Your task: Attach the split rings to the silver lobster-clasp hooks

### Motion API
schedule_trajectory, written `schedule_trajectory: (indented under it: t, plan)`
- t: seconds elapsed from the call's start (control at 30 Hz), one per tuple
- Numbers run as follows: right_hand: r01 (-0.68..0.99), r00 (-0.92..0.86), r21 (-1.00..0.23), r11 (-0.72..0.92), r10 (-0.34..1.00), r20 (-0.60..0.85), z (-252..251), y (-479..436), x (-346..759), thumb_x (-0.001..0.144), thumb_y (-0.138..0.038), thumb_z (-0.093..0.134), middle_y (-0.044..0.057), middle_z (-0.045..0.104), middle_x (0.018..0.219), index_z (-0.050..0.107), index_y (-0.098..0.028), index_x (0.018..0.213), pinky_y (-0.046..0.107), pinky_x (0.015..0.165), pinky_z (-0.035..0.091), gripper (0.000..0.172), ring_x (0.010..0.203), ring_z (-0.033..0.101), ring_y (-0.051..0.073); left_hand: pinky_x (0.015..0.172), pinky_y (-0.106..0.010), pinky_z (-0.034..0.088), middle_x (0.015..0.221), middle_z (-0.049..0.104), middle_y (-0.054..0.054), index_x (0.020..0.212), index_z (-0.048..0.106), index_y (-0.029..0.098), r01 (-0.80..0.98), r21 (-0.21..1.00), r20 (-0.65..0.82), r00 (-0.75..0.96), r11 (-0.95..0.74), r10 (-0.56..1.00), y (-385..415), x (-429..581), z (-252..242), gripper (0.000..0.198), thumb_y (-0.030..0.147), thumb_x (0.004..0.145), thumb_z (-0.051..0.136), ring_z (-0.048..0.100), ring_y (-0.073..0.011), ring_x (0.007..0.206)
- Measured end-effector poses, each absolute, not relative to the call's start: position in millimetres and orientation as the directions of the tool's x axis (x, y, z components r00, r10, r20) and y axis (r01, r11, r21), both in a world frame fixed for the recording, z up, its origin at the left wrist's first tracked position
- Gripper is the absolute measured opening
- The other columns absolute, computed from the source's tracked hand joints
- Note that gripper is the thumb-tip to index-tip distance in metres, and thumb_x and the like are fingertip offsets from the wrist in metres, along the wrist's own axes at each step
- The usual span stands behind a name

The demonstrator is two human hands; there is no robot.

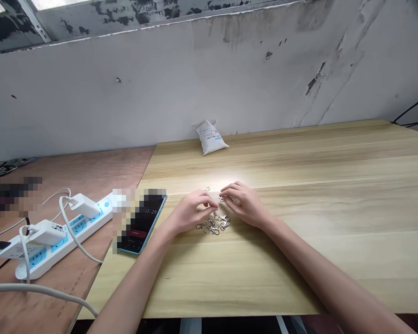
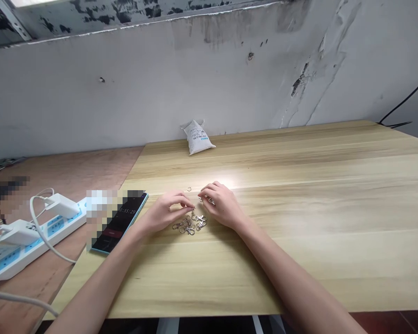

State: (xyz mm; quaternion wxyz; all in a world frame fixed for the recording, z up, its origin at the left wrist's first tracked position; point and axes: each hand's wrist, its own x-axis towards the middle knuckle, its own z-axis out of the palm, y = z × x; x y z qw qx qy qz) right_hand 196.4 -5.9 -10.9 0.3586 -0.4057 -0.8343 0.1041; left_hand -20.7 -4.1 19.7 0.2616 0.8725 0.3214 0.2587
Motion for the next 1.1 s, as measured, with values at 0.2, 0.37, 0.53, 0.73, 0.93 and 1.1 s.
schedule_trajectory:
  t: [0.2, 0.37, 0.53, 0.73, 0.93, 1.1]
  plan:
    - [0.368, -0.453, -0.679, 0.635, 0.76, 0.466, 8, -19, 191, 0.087, -0.016, 0.059, 0.006, 0.07, 0.103, 0.069, -0.022, 0.1, 0.038, 0.087, 0.047, 0.018, 0.096, 0.059, 0.02, 0.074, -0.029, 0.047, 0.083, 0.069, -0.003, 0.086, 0.071, 0.019, 0.371, 0.741, 0.308, 0.553, -0.56, 0.774, -7, -17, 28, 0.008, 0.021, 0.086, 0.064, 0.062, -0.0152, 0.078]
    - [0.343, -0.436, -0.742, 0.577, 0.797, 0.418, 3, -20, 186, 0.09, -0.027, 0.059, 0.006, 0.07, 0.09, 0.07, -0.021, 0.095, 0.034, 0.078, 0.047, 0.013, 0.085, 0.061, 0.018, 0.077, -0.03, 0.049, 0.081, 0.071, -0.003, 0.08, 0.071, 0.018, 0.361, 0.843, 0.217, 0.452, -0.4, 0.865, -10, -13, 31, 0.012, 0.027, 0.085, 0.065, 0.065, -0.0163, 0.079]
    - [0.379, -0.424, -0.732, 0.567, 0.809, 0.407, -4, -19, 182, 0.091, -0.033, 0.059, 0.003, 0.069, 0.079, 0.068, -0.02, 0.084, 0.032, 0.077, 0.045, 0.018, 0.075, 0.06, 0.015, 0.077, -0.029, 0.05, 0.078, 0.071, -0.002, 0.076, 0.069, 0.017, 0.338, 0.886, 0.148, 0.446, -0.319, 0.883, -9, -11, 26, 0.016, 0.031, 0.083, 0.066, 0.064, -0.0158, 0.076]
    - [0.257, -0.417, -0.879, 0.401, 0.867, 0.273, 0, -20, 181, 0.095, -0.033, 0.049, 0.004, 0.069, 0.082, 0.067, -0.019, 0.089, 0.03, 0.073, 0.047, 0.024, 0.077, 0.062, 0.016, 0.077, -0.028, 0.049, 0.082, 0.071, -0.003, 0.078, 0.07, 0.018, 0.354, 0.877, 0.131, 0.472, -0.324, 0.872, -9, -12, 28, 0.022, 0.034, 0.089, 0.059, 0.064, -0.0163, 0.08]
    - [0.057, -0.434, -0.984, 0.17, 0.891, 0.129, -3, -17, 184, 0.092, -0.043, 0.052, 0.003, 0.062, 0.079, 0.063, -0.016, 0.089, 0.028, 0.069, 0.047, 0.03, 0.074, 0.058, 0.014, 0.077, -0.03, 0.048, 0.084, 0.067, -0.004, 0.08, 0.072, 0.018, 0.421, 0.79, 0.213, 0.492, -0.445, 0.844, -10, -13, 34, 0.016, 0.026, 0.088, 0.06, 0.061, -0.0165, 0.082]
    - [-0.011, -0.459, -0.995, 0.102, 0.883, 0.096, -6, -13, 186, 0.091, -0.044, 0.055, 0.001, 0.059, 0.073, 0.062, -0.015, 0.085, 0.028, 0.069, 0.046, 0.03, 0.068, 0.054, 0.013, 0.075, -0.03, 0.048, 0.085, 0.065, -0.003, 0.086, 0.072, 0.02, 0.433, 0.704, 0.345, 0.485, -0.563, 0.804, -12, -10, 29, 0.009, 0.022, 0.086, 0.063, 0.06, -0.0153, 0.079]
